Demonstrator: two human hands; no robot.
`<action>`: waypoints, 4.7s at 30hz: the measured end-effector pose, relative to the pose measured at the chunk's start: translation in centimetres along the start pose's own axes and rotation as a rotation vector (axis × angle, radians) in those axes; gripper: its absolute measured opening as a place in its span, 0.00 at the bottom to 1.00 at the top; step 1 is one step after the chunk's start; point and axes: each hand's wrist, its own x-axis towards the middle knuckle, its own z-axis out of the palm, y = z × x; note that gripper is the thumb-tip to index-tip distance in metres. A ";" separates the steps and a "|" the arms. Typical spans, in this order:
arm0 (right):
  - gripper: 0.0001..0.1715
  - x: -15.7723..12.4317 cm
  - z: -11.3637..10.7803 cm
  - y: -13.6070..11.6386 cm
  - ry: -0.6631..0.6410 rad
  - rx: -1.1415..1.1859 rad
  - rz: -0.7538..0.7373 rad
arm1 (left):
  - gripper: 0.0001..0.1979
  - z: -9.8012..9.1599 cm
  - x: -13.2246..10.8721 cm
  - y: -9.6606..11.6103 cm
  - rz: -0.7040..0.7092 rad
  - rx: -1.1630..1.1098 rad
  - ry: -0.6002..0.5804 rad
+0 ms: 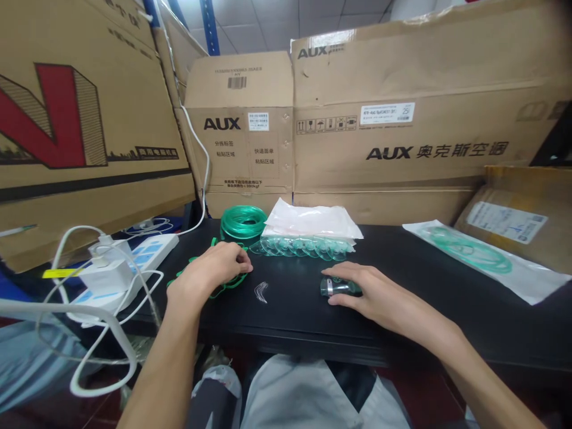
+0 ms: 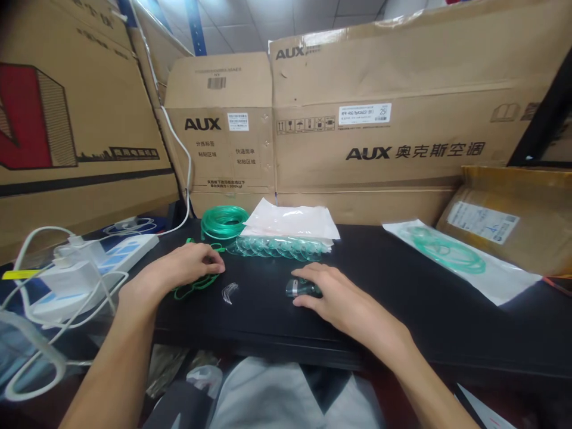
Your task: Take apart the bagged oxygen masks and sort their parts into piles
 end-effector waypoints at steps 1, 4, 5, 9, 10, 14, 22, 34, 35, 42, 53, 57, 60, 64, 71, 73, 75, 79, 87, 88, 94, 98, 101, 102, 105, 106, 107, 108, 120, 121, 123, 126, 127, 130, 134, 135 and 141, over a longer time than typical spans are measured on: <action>0.32 -0.1 -0.1 0.1 0.002 -0.005 0.006 | 0.13 -0.1 -0.1 0.2 -0.010 0.016 0.028; 0.33 0.0 -0.2 0.3 0.017 -0.020 0.006 | 0.17 -0.4 -0.7 1.7 0.046 0.029 0.127; 0.33 0.0 -0.1 0.3 0.025 -0.023 -0.001 | 0.17 -0.4 -1.0 2.5 0.104 -0.003 0.156; 0.36 0.4 0.0 0.2 0.077 -0.015 -0.027 | 0.18 1.0 -2.3 6.7 0.419 -0.289 0.074; 0.37 0.4 0.0 0.0 0.089 -0.008 -0.034 | 0.19 1.5 -2.4 7.6 0.486 -0.337 0.008; 0.36 0.6 -0.5 -1.1 0.144 0.098 -0.067 | 0.20 2.9 -2.3 9.9 0.596 -0.458 -0.008; 0.42 0.9 -1.3 -2.2 0.171 0.446 0.075 | 0.22 2.9 -1.5 10.7 0.551 -0.631 0.191; 0.32 0.8 -2.2 -1.9 0.329 0.580 0.075 | 0.12 4.3 -1.2 12.9 0.414 -1.240 -0.035; 0.30 0.8 -2.1 -1.8 0.369 0.585 0.053 | 0.12 4.3 -1.3 13.1 0.400 -1.264 -0.049; 0.22 0.8 -1.7 -1.7 0.488 0.455 -0.040 | 0.10 4.6 -0.7 12.5 0.344 -1.297 -0.118; 0.18 0.0 -2.2 -1.6 0.400 0.361 -0.154 | 0.11 4.1 -1.2 12.6 0.510 -1.036 -0.026; 0.17 0.2 -1.8 -2.0 0.394 0.401 -0.187 | 0.12 4.3 -1.1 12.6 0.539 -1.025 0.020; 0.15 0.4 -1.6 -2.1 0.408 0.365 -0.162 | 0.09 4.8 -0.7 12.7 0.545 -1.031 0.045; 0.16 0.7 -1.3 -1.7 0.401 0.354 -0.134 | 0.07 5.7 0.0 12.7 0.571 -1.028 0.080; 0.16 1.2 -1.5 -0.3 0.462 0.297 -0.063 | 0.09 6.1 -0.1 12.6 0.587 -0.902 0.188; 0.17 1.3 -1.6 -0.3 0.465 0.290 -0.056 | 0.10 6.0 -0.3 12.6 0.607 -0.793 0.187; 0.17 1.4 -1.5 -0.4 0.457 0.285 -0.059 | 0.10 5.9 -0.3 12.5 0.618 -0.712 0.209; 0.19 1.5 -1.2 -0.7 0.420 0.296 -0.050 | 0.10 5.9 -0.2 12.3 0.606 -0.635 0.235; 0.24 1.3 -1.4 -0.8 0.296 0.232 0.037 | 0.09 5.5 -0.6 12.1 0.523 -0.604 0.203; 0.24 1.2 -1.5 -0.8 0.285 0.229 0.038 | 0.09 5.4 -0.7 12.1 0.513 -0.602 0.201; 0.23 1.4 -1.2 -0.9 0.288 0.277 -0.017 | 0.08 5.3 -1.0 12.4 0.479 -0.584 0.210; 0.23 1.7 -0.6 -1.0 0.324 0.323 0.042 | 0.09 5.6 -0.7 12.4 0.493 -0.595 0.208; 0.22 2.1 -0.4 -0.8 0.305 0.358 0.104 | 0.09 5.6 -0.6 12.1 0.563 -0.602 0.187; 0.21 2.2 -0.4 -0.6 0.282 0.365 0.098 | 0.09 5.5 -0.7 12.1 0.579 -0.600 0.184; 0.21 2.1 -0.7 0.0 0.195 0.385 0.069 | 0.12 5.1 -0.8 11.9 0.609 -0.615 0.205; 0.22 2.0 -0.9 0.2 0.173 0.392 0.066 | 0.13 5.0 -0.9 11.9 0.630 -0.619 0.210; 0.23 1.9 -1.0 0.3 0.161 0.398 0.068 | 0.14 4.9 -1.0 11.9 0.657 -0.618 0.205; 0.24 1.8 -1.2 0.4 0.154 0.398 0.072 | 0.14 4.8 -1.1 11.9 0.683 -0.609 0.191; 0.22 1.3 -1.5 -0.1 0.153 0.339 0.019 | 0.13 4.4 -1.5 11.7 0.632 -0.493 0.160; 0.23 1.2 -1.6 0.1 0.132 0.339 -0.006 | 0.13 4.4 -1.5 11.6 0.635 -0.502 0.151; 0.25 1.0 -1.8 0.4 0.106 0.325 -0.046 | 0.12 4.3 -1.4 11.4 0.641 -0.511 0.139; 0.25 1.0 -2.1 0.7 0.104 0.294 -0.052 | 0.13 4.3 -1.3 11.3 0.651 -0.491 0.141; 0.23 1.0 -2.2 0.6 0.107 0.275 -0.042 | 0.14 4.4 -1.3 11.4 0.654 -0.483 0.143; 0.20 1.0 -2.4 0.4 0.119 0.188 0.001 | 0.14 4.5 -1.4 11.5 0.661 -0.474 0.140; 0.20 1.0 -2.3 0.5 0.177 0.070 0.045 | 0.13 4.0 -1.5 11.5 0.675 -0.467 0.153; 0.20 0.9 -2.2 0.6 0.196 0.045 0.047 | 0.12 3.7 -1.6 11.3 0.678 -0.466 0.164; 0.20 1.0 -1.6 1.6 0.209 -0.001 0.032 | 0.07 2.0 -2.0 8.7 0.625 -0.388 0.123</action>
